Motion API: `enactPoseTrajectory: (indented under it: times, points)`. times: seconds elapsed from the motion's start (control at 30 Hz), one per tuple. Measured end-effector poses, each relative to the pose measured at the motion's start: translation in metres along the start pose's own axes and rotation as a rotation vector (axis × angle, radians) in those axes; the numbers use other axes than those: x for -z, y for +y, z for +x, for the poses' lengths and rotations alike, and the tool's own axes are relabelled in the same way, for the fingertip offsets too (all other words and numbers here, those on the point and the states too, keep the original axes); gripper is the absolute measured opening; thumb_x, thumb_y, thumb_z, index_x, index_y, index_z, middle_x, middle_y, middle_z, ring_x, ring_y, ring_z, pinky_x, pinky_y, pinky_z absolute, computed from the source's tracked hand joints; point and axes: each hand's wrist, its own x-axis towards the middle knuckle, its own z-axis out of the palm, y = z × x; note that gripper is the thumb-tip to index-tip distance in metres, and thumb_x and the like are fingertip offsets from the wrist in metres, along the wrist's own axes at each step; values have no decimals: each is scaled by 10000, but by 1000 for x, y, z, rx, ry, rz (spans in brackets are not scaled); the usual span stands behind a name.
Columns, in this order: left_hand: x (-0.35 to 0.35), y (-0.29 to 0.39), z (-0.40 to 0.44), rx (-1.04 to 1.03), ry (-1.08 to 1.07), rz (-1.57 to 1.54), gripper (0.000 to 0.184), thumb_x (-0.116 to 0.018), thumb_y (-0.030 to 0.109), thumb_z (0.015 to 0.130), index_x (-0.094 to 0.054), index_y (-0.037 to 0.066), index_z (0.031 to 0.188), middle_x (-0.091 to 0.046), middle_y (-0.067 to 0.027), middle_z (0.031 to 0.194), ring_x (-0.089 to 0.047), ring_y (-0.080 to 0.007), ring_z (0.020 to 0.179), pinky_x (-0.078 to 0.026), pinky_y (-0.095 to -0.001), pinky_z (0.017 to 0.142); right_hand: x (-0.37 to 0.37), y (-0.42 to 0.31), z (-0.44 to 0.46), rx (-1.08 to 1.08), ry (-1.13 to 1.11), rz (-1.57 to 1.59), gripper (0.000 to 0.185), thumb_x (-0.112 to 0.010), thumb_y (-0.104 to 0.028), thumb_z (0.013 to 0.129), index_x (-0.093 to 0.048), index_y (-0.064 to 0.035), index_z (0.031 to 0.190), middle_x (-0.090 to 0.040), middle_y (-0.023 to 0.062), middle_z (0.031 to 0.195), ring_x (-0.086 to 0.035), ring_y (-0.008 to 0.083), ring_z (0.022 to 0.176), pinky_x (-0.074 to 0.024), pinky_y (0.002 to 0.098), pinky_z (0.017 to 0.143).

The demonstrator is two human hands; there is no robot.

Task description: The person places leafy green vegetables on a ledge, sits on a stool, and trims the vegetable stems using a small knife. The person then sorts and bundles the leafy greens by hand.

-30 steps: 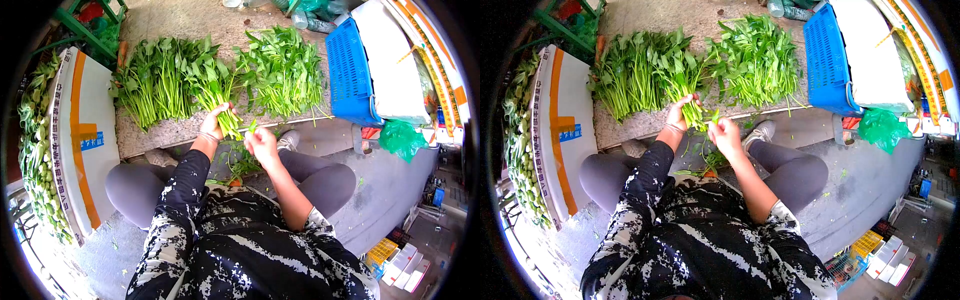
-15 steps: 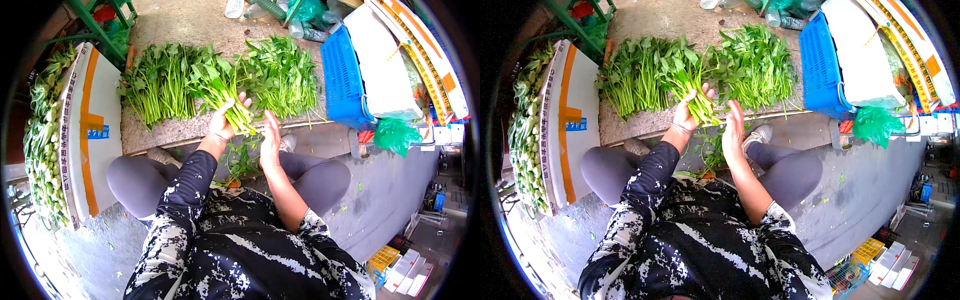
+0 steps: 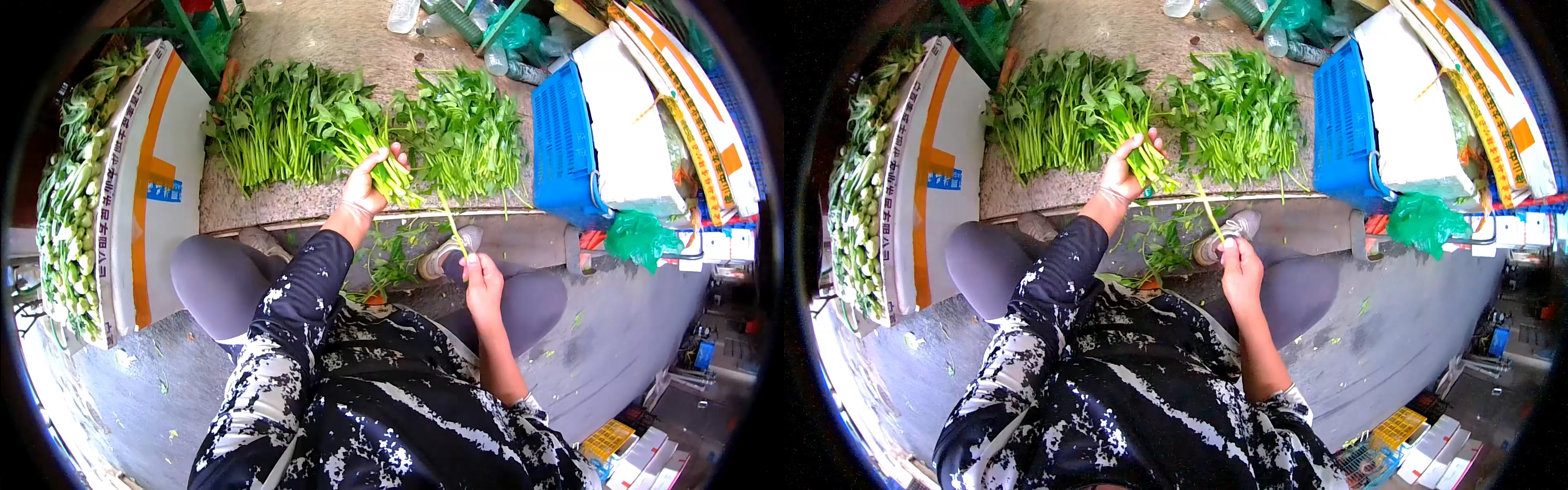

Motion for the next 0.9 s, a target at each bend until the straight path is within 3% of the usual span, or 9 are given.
enactPoseTrajectory:
  times: [0.1,0.13,0.17,0.27,0.43,0.5,0.63,0.8,0.9]
  points:
    - [1,0,4,0,-42,32,268,-606,89,757,-513,35,1002,-587,-56,962,-571,-229,888,-463,-372,791,-6,23,-2,-296,-189,-167,347,-460,-304,872,-559,6,994,-564,37,654,-518,85,583,-427,242,524]
    - [-1,-2,4,22,-47,51,268,-611,94,756,-523,34,1001,-588,-54,959,-573,-227,891,-469,-374,786,-13,6,1,-435,-185,-212,486,-445,-414,860,-498,-16,1135,-582,77,895,-568,144,687,-428,239,479]
    - [-2,-5,3,40,-48,71,268,-617,100,754,-533,32,1000,-590,-52,956,-575,-225,894,-474,-375,780,-21,16,9,-561,-196,70,648,-396,-529,837,-358,-41,1262,-489,114,1132,-550,202,908,-452,291,625]
    - [-15,-22,-10,0,-7,242,270,-630,135,749,-561,36,991,-601,-81,935,-586,-207,872,-487,-366,761,-53,8,42,-369,127,914,710,-318,-572,840,-210,-71,1331,-292,110,1316,-314,221,1180,-276,384,922]
    - [-20,-80,-16,-34,99,254,240,-633,-23,684,-554,0,909,-595,-77,804,-584,-182,720,-492,-298,668,-92,-31,85,-357,390,1244,446,-336,-474,878,-461,-83,1051,-527,64,1043,-451,191,1039,-316,362,931]
    - [-31,-68,-19,52,69,212,200,-627,-35,683,-566,-6,871,-599,-79,790,-585,-179,694,-492,-294,661,-84,-41,78,-325,192,1186,459,-363,-514,850,-473,-98,1013,-510,74,1093,-442,196,1059,-292,388,927]
    - [-31,-57,-22,34,89,599,195,-617,-54,663,-570,-20,849,-605,-79,764,-586,-174,686,-483,-291,642,-63,-28,73,-349,32,855,753,-338,-630,784,-348,-47,1260,-419,95,1224,-295,212,1183,-112,411,997]
    - [-9,-65,-39,-243,-158,1270,622,-667,60,576,-383,16,1128,-560,-129,950,-559,-233,839,-467,-303,732,-59,-25,88,-187,-233,744,492,-490,-385,848,-432,-2,1152,-514,71,1088,-477,146,1013,-373,299,870]
    - [6,-69,-49,5,86,1589,864,-713,148,537,-239,-141,1198,-534,-237,986,-549,-285,918,-446,-315,810,-74,-24,90,-256,-108,627,369,-655,-197,748,-523,10,1024,-587,84,910,-566,158,788,-459,269,698]
